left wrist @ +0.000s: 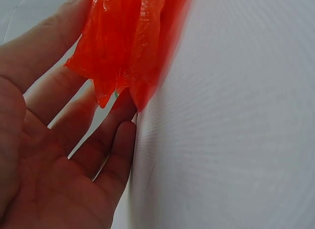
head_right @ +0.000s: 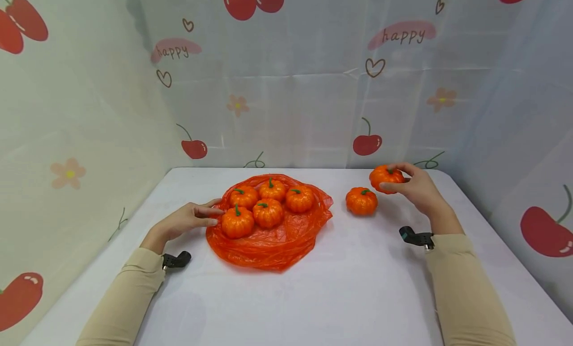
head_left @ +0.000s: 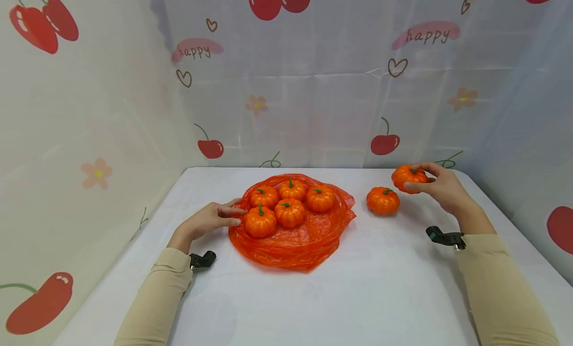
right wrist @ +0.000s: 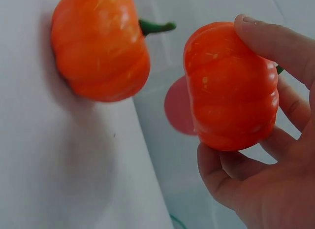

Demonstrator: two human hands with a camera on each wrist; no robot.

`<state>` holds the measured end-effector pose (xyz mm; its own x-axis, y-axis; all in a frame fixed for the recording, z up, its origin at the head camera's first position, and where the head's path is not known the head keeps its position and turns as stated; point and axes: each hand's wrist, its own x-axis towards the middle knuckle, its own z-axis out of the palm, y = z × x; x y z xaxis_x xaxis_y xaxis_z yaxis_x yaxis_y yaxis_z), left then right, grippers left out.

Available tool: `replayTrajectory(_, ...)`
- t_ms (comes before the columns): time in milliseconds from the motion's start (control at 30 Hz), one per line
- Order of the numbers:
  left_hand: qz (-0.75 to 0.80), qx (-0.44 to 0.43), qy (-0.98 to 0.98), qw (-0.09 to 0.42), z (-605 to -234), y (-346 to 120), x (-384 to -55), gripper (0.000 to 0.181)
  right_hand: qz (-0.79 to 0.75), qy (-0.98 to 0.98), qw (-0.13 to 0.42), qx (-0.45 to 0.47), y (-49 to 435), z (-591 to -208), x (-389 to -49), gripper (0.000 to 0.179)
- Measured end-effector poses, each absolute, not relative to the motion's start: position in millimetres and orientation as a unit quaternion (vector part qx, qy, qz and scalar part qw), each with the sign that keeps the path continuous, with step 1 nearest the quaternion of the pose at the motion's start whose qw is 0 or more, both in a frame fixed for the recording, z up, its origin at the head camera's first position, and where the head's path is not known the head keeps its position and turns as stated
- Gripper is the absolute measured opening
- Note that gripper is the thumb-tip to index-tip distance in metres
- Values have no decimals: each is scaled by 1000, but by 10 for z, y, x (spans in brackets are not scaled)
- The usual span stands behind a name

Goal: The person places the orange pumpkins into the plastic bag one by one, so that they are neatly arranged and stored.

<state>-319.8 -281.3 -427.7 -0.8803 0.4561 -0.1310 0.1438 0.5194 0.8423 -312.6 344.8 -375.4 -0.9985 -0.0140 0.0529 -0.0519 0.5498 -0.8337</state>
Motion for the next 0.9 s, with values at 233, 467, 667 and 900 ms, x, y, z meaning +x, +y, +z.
replayTrajectory(233, 462, 178, 851, 173, -4288, -2823, -3203, 49, 478, -877, 6, 40, 3264, -3615, -3104, 73)
replayTrajectory(467, 462, 180, 851, 170, -4290, -2820, -3211, 49, 486, -872, -5, 65, 3071, -3478, -3058, 67)
replayTrajectory(667, 464, 177, 852, 168, -4280, -2804, -3198, 47, 476, -875, -11, 91, 2928, -3437, -3046, 64)
replayTrajectory(900, 466, 169, 852, 169, -4270, -2788, -3187, 47, 482, -865, -25, 135, 2735, -3396, -3045, 56)
